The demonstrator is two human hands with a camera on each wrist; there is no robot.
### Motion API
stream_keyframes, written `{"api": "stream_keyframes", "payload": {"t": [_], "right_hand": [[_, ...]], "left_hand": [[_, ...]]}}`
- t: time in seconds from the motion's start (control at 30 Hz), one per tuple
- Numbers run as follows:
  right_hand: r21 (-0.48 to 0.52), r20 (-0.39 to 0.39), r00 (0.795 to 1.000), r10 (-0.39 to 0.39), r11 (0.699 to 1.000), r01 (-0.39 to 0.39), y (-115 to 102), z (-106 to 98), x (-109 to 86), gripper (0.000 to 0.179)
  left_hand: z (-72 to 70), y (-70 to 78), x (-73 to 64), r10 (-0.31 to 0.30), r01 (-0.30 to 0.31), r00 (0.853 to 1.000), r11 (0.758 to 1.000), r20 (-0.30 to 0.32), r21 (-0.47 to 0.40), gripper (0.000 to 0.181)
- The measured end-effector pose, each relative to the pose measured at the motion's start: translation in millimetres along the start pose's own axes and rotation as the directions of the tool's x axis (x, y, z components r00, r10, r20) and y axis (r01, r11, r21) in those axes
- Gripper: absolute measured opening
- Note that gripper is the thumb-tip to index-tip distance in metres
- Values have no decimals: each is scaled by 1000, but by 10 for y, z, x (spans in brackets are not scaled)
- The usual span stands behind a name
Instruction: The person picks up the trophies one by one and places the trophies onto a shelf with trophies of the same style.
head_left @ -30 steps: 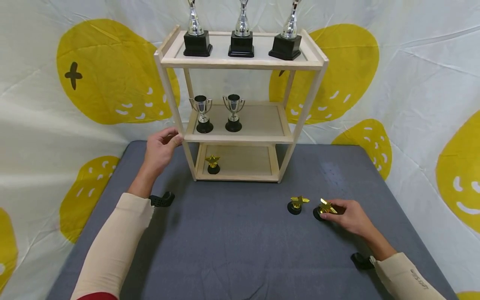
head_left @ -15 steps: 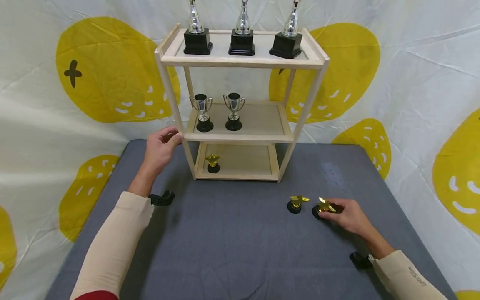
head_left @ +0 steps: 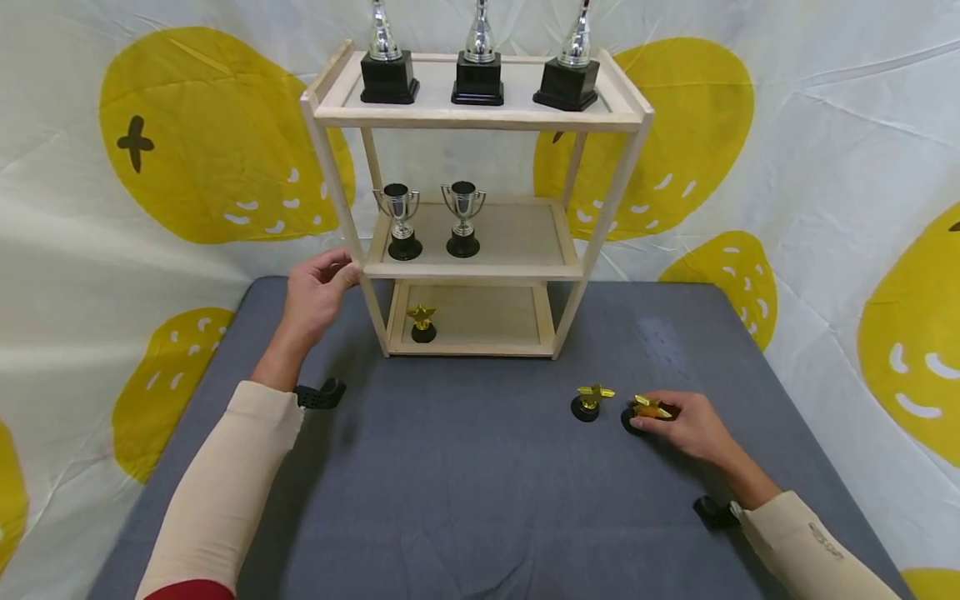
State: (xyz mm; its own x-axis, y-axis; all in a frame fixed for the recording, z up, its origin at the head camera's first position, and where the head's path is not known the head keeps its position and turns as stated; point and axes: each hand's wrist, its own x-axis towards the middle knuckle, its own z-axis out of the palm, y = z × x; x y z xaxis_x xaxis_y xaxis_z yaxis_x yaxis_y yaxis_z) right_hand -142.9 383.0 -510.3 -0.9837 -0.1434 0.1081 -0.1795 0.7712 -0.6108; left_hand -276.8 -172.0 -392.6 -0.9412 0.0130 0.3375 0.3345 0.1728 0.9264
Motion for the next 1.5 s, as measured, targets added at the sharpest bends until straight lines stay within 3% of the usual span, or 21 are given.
{"api": "stream_keyframes", "payload": {"t": [0.2,0.57,0.87,1.07,1.5], "right_hand": [[-8,30,999,-14,1000,14,-50,-9,23,32],[133,-27,1000,0,991,4,-104,-82,-91,30],[140,-39,999,15,990,-9,-64,-58,-107,21],[134,-55,998,33,991,-25,-63,-80,-111,23],[155,-54,998,-43,987,51,-135,-249,-9,17]], "left_hand": [[-5,14,1,-3,3,1000,1000,2,23,33],[-21,8,-10,3,-3,1000,1000,-11,17,31],[-19,-14,-16,4,-4,1000,1000,5,14,32],[0,5,-12,-10,10,1000,1000,9,22,33],[-2,26,-20,-36,36,999,999,-12,38,36]]}}
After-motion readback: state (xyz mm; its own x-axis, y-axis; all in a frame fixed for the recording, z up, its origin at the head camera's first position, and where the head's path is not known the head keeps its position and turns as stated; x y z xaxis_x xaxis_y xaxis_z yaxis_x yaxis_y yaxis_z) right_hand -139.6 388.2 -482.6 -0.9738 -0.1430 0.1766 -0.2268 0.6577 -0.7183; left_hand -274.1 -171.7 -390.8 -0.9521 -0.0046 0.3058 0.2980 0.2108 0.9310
